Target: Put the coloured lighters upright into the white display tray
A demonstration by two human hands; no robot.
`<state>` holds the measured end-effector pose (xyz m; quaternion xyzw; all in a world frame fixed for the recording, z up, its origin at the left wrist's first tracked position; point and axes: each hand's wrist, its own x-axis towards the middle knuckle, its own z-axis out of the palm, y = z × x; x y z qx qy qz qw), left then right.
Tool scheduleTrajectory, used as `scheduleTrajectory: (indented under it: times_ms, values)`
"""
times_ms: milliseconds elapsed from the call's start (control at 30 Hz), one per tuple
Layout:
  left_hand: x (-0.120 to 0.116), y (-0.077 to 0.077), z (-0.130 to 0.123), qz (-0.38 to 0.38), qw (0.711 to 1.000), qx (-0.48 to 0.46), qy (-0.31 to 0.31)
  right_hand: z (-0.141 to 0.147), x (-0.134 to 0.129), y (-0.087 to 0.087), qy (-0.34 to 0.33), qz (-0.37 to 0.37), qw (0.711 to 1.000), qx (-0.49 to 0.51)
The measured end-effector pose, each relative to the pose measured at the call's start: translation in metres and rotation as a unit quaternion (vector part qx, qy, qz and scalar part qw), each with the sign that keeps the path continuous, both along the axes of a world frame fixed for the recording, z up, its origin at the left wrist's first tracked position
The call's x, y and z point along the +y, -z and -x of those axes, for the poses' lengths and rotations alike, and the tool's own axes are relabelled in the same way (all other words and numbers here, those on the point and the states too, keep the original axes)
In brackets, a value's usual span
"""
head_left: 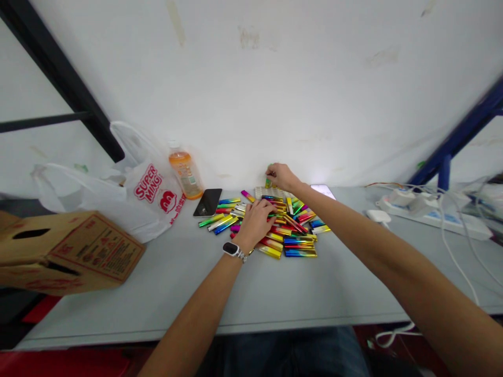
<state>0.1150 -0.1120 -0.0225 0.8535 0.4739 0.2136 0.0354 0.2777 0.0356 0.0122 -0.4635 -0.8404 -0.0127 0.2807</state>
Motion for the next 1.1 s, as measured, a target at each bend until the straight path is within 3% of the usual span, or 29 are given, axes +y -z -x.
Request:
scheduleTrajectory:
  times_ms: [400,567,867,1100]
  values:
    - [0.003,0.004,0.0,-0.008,1.0,0.006,-0.008,-0.001,0.009,0.001,-0.005,0.005,0.998,-0.057]
    - [0.003,0.005,0.001,-0.012,1.0,0.01,-0.021,0.0,0.003,0.006,0.018,-0.063,0.995,-0.076]
    - [0.002,0.001,0.002,0.001,0.999,0.021,-0.026,0.005,-0.004,0.022,0.026,-0.049,0.991,-0.118]
    - [0.004,0.002,0.002,-0.005,1.0,0.015,-0.025,0.009,-0.016,0.02,0.069,-0.066,0.988,-0.117]
